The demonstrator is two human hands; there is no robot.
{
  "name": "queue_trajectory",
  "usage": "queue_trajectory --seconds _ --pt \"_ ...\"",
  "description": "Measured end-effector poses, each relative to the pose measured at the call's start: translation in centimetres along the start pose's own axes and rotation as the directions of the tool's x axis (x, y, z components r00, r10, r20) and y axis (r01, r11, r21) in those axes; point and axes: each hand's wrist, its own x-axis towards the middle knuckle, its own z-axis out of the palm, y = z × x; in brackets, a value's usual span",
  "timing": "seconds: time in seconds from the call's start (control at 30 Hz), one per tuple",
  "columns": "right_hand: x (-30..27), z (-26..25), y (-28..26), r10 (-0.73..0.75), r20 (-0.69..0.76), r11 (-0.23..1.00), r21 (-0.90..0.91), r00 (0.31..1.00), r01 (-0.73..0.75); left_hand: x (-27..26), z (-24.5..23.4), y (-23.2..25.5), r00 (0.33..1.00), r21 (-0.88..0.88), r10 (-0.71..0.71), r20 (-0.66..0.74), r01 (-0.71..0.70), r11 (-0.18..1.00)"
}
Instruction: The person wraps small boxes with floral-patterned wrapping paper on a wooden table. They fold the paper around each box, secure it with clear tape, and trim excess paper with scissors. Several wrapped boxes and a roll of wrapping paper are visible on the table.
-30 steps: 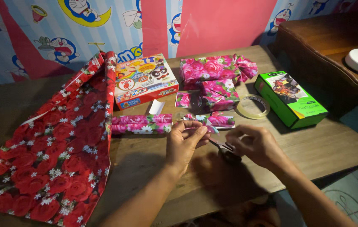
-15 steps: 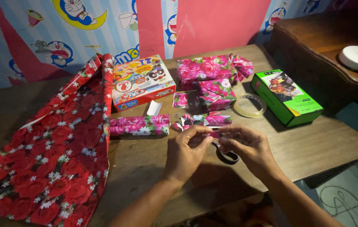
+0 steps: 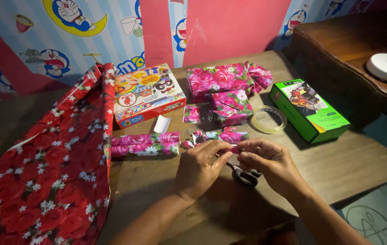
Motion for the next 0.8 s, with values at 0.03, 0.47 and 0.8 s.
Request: queue_trajectory --seconds 0.03,0.47,0.8 --pt "0.3 -0.2 0.0 0.006 0.005 1.000 0.015 1.000 -0.006 0.3 0.0 -0.2 1.000 0.018 0.010 0.003 -0.010 1.000" --pt "3.9 -1.3 -1.0 0.041 0.096 0.999 0.019 0.995 -0.043 3.1 0.6 -2.9 0.999 0.042 0.046 0.026 -0.047 0.998" --pt "4.9 0.3 -2.7 -0.127 0.132 0.918 -0.360 0.983 0.167 3.5 1.7 -6.1 0.923 -0.361 -0.337 0.187 0.384 0.850"
